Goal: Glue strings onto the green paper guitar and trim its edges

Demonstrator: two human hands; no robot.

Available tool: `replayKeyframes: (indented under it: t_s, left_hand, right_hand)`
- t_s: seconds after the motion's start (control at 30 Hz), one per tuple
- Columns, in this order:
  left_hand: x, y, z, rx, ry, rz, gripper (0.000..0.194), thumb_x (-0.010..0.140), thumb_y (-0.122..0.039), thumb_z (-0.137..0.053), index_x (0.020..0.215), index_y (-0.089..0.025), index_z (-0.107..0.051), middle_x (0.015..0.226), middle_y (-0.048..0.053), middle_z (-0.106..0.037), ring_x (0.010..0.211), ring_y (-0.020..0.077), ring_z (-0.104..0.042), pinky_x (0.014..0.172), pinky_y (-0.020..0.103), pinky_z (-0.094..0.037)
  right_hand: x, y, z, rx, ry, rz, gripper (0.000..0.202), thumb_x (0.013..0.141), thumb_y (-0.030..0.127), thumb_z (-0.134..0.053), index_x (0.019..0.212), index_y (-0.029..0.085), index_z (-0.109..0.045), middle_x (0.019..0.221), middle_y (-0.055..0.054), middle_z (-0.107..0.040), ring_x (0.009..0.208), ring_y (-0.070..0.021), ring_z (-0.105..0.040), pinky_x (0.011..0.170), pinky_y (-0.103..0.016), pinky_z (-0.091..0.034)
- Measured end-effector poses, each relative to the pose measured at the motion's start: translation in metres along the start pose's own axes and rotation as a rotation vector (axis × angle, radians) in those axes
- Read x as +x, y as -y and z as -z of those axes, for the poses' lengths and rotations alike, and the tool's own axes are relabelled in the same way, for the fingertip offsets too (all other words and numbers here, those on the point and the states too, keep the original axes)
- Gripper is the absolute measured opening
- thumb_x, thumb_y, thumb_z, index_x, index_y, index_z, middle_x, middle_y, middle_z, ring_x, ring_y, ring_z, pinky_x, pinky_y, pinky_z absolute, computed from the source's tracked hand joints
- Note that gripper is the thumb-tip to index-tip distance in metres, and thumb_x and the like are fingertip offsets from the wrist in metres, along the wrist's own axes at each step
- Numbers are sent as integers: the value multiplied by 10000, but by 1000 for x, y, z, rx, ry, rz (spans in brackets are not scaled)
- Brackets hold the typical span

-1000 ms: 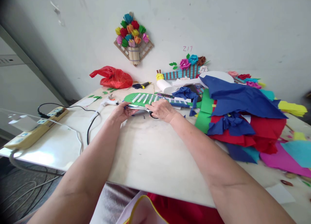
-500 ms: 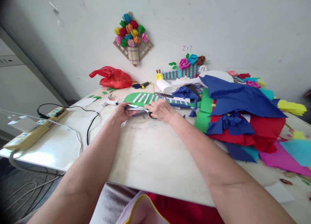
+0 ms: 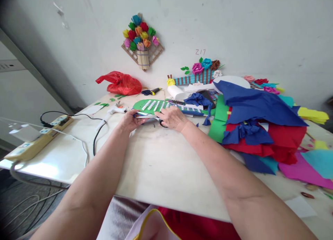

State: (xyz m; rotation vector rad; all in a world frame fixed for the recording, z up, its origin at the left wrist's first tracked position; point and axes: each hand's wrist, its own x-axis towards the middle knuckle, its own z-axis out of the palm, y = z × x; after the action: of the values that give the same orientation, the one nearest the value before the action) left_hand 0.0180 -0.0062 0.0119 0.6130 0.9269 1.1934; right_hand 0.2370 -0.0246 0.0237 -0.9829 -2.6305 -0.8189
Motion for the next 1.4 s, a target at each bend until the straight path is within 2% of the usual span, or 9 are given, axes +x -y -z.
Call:
replayKeyframes:
  t_s: [0.3, 0.4, 0.53, 0.63, 0.77, 0.9, 1.17, 1.3, 1.4]
  left_hand:
    - [0, 1, 1, -2, 13, 15, 220, 767, -129, -443, 949, -59, -546, 634, 125, -669, 566, 238, -671, 480, 263, -551]
    - [1, 0, 1, -19, -9, 9, 196, 756, -112, -454, 927, -74, -544, 596, 95, -655, 529, 218, -659, 470, 269, -552]
    - [1, -2, 2, -28, -62, -65, 119, 741, -87, -482, 847, -112, -533, 497, 18, -600, 414, 166, -596, 430, 275, -539]
    - [1, -2, 3, -13, -50, -151, 67, 743, -104, -496, 799, -116, -532, 478, 25, -591, 457, 191, -622, 460, 293, -541]
    - [1, 0, 6, -23, 7, -231, 101, 765, -141, -491, 812, -89, -563, 513, 70, -620, 589, 221, -671, 572, 298, -554]
    - [3, 1, 7, 2, 31, -278, 104, 781, -159, -493, 795, -92, -572, 505, 69, -619, 650, 224, -682, 677, 322, -547]
    - [0, 2, 7, 187, 40, -339, 143, 731, -220, -544, 718, -82, -582, 541, 89, -639, 642, 238, -683, 652, 301, -524]
    - [-1, 1, 8, 205, 48, -370, 148, 707, -228, -556, 710, -84, -589, 560, 95, -645, 645, 255, -683, 638, 312, -523]
    - [1, 1, 10, 200, 43, -359, 149, 696, -234, -562, 683, -88, -588, 568, 106, -650, 654, 262, -684, 631, 312, -526]
  right_hand:
    - [1, 1, 3, 8, -9, 6, 418, 829, 334, -526, 1215, 179, -548, 898, -105, -634, 784, -201, -524, 635, -307, -231]
    - [1, 2, 2, 17, -9, 16, 391, 841, 331, -507, 1196, 177, -560, 875, -101, -639, 777, -196, -529, 633, -304, -232]
    - [1, 4, 2, 35, -17, 61, 382, 848, 355, -483, 1167, 163, -569, 852, -89, -651, 758, -189, -540, 621, -296, -237]
    - [1, 8, 2, 64, -8, 67, 384, 835, 366, -480, 1126, 137, -582, 845, -94, -663, 730, -189, -551, 611, -291, -245]
    - [1, 13, -2, 98, 73, 43, 341, 799, 377, -491, 1010, 146, -627, 830, -92, -682, 702, -194, -574, 592, -283, -253]
    - [4, 12, -7, 219, 160, -70, 328, 770, 431, -522, 981, 218, -653, 852, -50, -703, 740, -180, -600, 574, -263, -267]
    - [8, 8, 1, 387, 320, -176, 304, 697, 390, -571, 966, 299, -681, 874, 11, -703, 751, -151, -589, 552, -235, -284]
    - [7, 3, 0, 462, 343, -132, 286, 713, 384, -541, 916, 257, -697, 798, 0, -678, 681, -133, -552, 547, -229, -295]
    - [7, 2, -2, 486, 343, -121, 308, 676, 396, -582, 891, 220, -714, 825, -24, -658, 691, -136, -539, 547, -226, -304]
